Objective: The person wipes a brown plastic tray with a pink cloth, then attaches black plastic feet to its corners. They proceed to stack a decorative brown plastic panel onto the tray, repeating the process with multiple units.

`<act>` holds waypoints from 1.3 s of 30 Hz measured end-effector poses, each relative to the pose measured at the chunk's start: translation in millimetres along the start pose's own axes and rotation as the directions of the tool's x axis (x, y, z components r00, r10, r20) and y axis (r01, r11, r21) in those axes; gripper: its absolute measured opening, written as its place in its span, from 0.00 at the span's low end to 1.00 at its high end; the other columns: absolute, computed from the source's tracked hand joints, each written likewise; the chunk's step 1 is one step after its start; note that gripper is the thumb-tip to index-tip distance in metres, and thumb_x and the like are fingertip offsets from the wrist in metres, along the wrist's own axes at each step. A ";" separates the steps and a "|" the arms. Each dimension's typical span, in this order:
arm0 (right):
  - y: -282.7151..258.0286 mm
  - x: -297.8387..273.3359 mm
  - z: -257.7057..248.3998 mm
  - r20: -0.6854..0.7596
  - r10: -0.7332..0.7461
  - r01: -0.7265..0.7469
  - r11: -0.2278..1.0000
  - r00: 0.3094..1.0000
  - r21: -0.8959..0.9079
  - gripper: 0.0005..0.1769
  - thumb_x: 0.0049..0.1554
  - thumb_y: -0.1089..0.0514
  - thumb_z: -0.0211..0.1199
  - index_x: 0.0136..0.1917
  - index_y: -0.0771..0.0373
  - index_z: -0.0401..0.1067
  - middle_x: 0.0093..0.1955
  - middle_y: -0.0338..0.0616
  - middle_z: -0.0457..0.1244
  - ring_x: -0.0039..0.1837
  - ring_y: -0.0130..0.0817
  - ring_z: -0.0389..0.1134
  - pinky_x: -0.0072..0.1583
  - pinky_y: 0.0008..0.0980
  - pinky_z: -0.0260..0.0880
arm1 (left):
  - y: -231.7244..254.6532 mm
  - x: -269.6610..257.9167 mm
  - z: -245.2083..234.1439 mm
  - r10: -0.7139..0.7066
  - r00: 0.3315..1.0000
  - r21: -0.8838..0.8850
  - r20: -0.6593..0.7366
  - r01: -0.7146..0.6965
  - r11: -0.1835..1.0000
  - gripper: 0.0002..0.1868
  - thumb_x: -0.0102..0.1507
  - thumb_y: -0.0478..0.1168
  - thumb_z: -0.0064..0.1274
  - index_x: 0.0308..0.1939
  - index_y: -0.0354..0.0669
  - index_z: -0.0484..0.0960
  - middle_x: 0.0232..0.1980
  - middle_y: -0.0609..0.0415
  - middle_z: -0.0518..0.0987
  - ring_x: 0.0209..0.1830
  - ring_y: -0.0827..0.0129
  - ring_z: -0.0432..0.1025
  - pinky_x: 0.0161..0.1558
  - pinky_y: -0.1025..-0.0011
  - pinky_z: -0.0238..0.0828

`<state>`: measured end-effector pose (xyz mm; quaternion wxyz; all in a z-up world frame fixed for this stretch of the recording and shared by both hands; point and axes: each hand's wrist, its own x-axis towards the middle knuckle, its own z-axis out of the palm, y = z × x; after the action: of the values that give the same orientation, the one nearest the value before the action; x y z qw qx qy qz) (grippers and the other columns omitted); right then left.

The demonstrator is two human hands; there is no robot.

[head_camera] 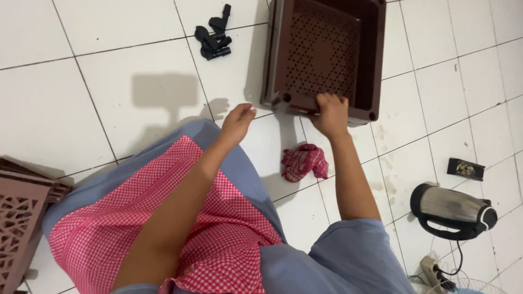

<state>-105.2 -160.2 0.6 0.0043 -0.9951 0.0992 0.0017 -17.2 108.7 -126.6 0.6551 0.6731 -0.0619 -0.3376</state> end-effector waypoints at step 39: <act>100.9 -15.2 31.4 0.493 0.386 -0.424 -0.255 0.779 0.869 0.38 0.48 0.63 0.61 0.72 0.72 0.63 0.56 0.47 0.66 0.53 0.37 0.65 0.49 0.32 0.64 | 58.2 50.7 -69.2 -0.348 0.914 -0.508 0.209 0.405 0.760 0.47 0.51 0.38 0.56 0.74 0.45 0.56 0.59 0.44 0.72 0.52 0.54 0.73 0.45 0.51 0.77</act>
<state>-140.1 -255.8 -31.6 0.7191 -0.5711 0.3920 -0.0558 79.5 132.4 -97.8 0.7325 0.4407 0.1390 -0.4999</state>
